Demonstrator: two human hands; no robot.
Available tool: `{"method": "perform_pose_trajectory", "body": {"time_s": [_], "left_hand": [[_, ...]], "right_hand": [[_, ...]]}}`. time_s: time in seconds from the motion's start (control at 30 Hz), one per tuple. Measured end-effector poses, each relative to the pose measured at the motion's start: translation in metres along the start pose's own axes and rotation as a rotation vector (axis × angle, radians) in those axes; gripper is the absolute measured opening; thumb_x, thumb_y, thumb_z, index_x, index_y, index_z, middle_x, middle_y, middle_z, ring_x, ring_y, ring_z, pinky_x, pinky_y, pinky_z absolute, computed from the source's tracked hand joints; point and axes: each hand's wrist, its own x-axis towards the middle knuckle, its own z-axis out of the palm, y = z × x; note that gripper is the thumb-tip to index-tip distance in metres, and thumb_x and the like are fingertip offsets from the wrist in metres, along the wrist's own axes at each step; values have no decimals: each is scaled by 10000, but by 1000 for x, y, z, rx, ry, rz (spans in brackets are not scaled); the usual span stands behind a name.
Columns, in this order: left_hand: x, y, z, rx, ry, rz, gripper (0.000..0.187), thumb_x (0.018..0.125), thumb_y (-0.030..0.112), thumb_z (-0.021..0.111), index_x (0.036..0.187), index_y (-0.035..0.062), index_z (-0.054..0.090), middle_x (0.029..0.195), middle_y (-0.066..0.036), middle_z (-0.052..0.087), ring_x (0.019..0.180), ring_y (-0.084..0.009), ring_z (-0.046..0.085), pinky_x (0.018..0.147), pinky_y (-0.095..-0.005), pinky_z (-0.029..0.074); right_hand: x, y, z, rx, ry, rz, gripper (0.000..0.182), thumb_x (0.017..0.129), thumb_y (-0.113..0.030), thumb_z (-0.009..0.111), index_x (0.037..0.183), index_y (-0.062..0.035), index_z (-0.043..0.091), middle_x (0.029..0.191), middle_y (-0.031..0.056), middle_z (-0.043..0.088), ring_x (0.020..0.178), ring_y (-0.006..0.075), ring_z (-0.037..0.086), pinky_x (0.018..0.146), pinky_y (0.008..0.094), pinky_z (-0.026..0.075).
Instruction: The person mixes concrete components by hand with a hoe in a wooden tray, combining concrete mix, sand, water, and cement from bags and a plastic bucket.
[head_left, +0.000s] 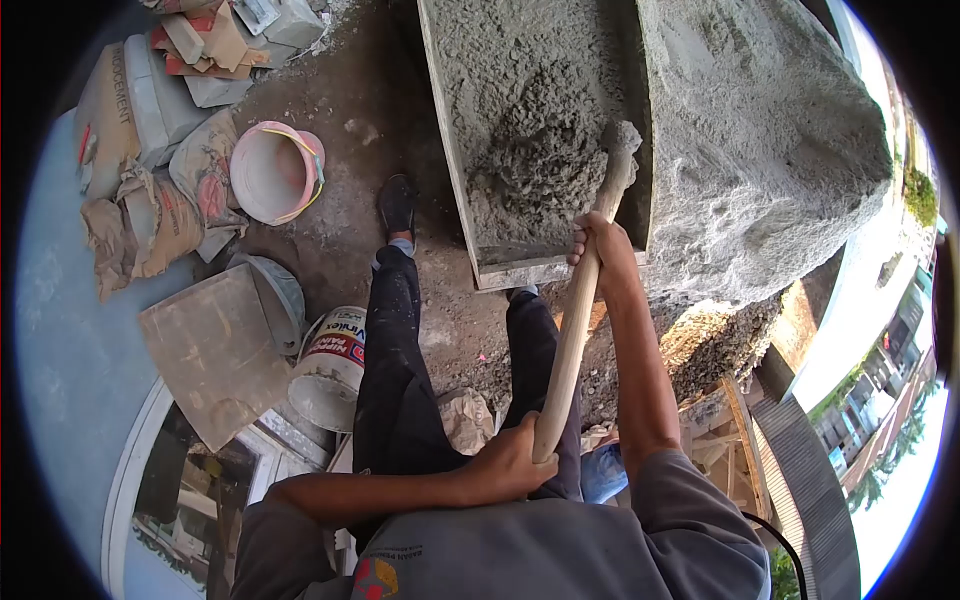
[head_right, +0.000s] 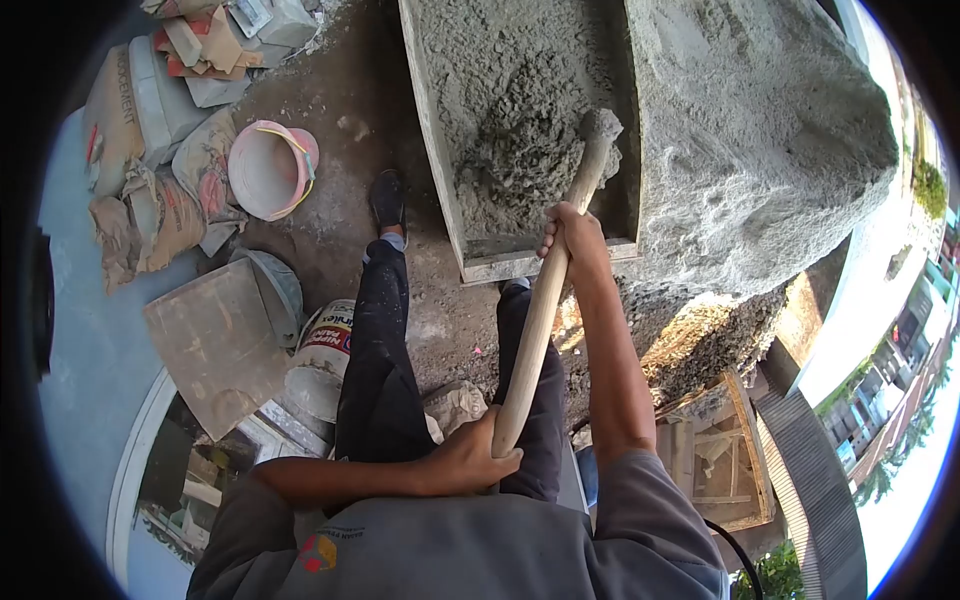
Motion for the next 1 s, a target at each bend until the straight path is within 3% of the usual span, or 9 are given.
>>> {"method": "perform_pose_trajectory", "body": {"time_s": [0.1, 0.17, 0.27, 0.43, 0.6, 0.67, 0.77, 0.83, 1.0], "left_hand": [[47, -110, -32, 161, 146, -65, 474, 804, 159, 717, 1195, -46, 543, 984, -302, 693, 931, -456, 699, 835, -513, 545], [108, -173, -61, 317, 385, 36, 319, 756, 71, 711, 1038, -26, 599, 932, -269, 685, 873, -466, 686, 784, -525, 531], [189, -199, -102, 327, 468, 362, 197, 751, 37, 685, 921, -4, 593, 818, -249, 640, 872, -471, 652, 732, -519, 501], [240, -90, -88, 268, 381, 595, 194, 766, 46, 669, 923, 2, 564, 807, -216, 599, 734, -433, 593, 764, -474, 481], [252, 54, -77, -49, 362, 566, 244, 795, 68, 648, 989, -13, 526, 725, -105, 560, 677, -244, 613, 648, -418, 486], [265, 87, -71, -131, 402, 501, 239, 805, 66, 639, 985, -38, 519, 699, -85, 554, 620, -210, 617, 571, -392, 492], [297, 66, -37, -444, 381, 331, 221, 828, 68, 615, 983, -50, 512, 673, -57, 546, 524, -161, 589, 477, -340, 483], [279, 55, -10, -600, 360, 116, 210, 834, 55, 607, 988, -37, 497, 707, -58, 546, 504, -141, 572, 448, -314, 484], [239, 54, 47, -869, 316, -23, 221, 876, 71, 625, 1029, 0, 484, 731, -41, 549, 518, -125, 568, 447, -298, 482]], "right_hand": [[3, 12, 19, 16, 14, -201, 116, 924, -117, 603, 893, -8, 576, 688, 57, 522, 561, 168, 531, 526, 341, 486], [6, 21, 24, 59, 17, -339, 95, 909, -88, 608, 865, -9, 577, 697, 72, 537, 573, 181, 543, 551, 354, 499], [-3, 21, 31, 106, 56, -579, 51, 883, -26, 610, 851, -11, 574, 697, 86, 552, 584, 188, 550, 588, 368, 508], [-23, -107, 41, -75, 84, -812, 133, 870, -62, 634, 768, -26, 555, 647, 74, 563, 528, 162, 577, 508, 332, 515], [87, -243, 58, -318, -62, -858, 227, 906, -219, 714, 830, -34, 609, 669, 50, 567, 549, 160, 580, 527, 339, 525], [153, -269, 72, -557, 2, -697, 306, 877, -248, 681, 947, 42, 617, 673, 113, 577, 507, 261, 585, 478, 436, 517], [200, -198, 61, -832, -105, -579, 264, 911, -249, 690, 819, -4, 653, 602, 82, 604, 513, 202, 621, 549, 372, 556], [267, -127, 26, -848, -65, -399, 248, 891, -210, 673, 795, 17, 647, 581, 104, 613, 481, 226, 622, 514, 396, 548], [236, -51, -4, -973, -86, -79, 213, 856, -175, 664, 783, 20, 617, 629, 121, 626, 482, 237, 622, 481, 418, 541]]}}
